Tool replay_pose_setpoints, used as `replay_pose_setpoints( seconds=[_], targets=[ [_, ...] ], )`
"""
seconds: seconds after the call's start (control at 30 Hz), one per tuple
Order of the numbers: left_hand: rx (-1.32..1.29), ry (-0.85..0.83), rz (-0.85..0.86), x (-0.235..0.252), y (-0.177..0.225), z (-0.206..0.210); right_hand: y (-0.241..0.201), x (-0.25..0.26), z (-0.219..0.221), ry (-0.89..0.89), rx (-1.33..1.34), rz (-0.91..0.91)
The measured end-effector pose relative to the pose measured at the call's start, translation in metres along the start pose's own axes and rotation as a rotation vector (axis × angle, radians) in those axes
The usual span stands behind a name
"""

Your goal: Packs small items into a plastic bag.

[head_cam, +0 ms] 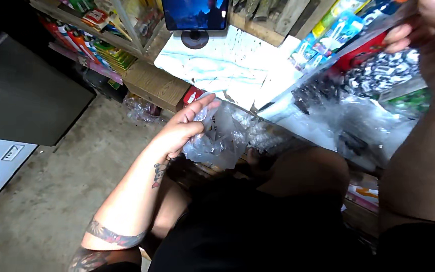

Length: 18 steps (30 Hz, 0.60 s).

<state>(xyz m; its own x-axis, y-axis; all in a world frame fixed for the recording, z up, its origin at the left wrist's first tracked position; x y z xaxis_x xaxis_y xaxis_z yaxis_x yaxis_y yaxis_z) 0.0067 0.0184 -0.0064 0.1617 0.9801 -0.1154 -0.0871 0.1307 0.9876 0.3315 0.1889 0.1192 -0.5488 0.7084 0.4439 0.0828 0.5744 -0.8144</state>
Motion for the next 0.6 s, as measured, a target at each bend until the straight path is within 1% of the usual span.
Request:
replay_pose_setpoints(
  seconds=[0.1,0.2,0.37,0.47,0.6],
  targets=[
    [0.013,-0.015,0.004,0.000,0.000,0.000,-0.011,0.002,0.031,-0.051,0.053,-0.018],
    [0.017,-0.038,0.012,-0.001,0.000,-0.001,-0.021,0.000,0.062,-0.145,0.090,-0.047],
    [0.034,-0.048,0.009,-0.002,0.002,0.000,-0.028,-0.008,0.105,-0.266,0.087,-0.067],
    [0.018,-0.053,0.002,-0.002,0.003,0.001,-0.018,-0.013,0.130,-0.324,0.084,-0.050],
    [0.008,-0.070,0.011,-0.001,0.003,0.001,0.008,-0.026,0.166,-0.423,0.035,-0.035]
  ],
)
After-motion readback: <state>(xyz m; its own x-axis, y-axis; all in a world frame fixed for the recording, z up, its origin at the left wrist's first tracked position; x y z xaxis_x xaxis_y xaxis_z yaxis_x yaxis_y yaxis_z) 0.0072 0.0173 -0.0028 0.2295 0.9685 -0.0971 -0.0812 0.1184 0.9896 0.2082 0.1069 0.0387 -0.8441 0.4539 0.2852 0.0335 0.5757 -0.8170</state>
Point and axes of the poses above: each hand's wrist, its own x-axis towards the middle knuckle, its own z-axis out of the palm, y = z × x, the point moved 2 cm from there along x, towards the middle knuckle, and after that the axes turned 2 degrees about -x, right-handed, at the moved point
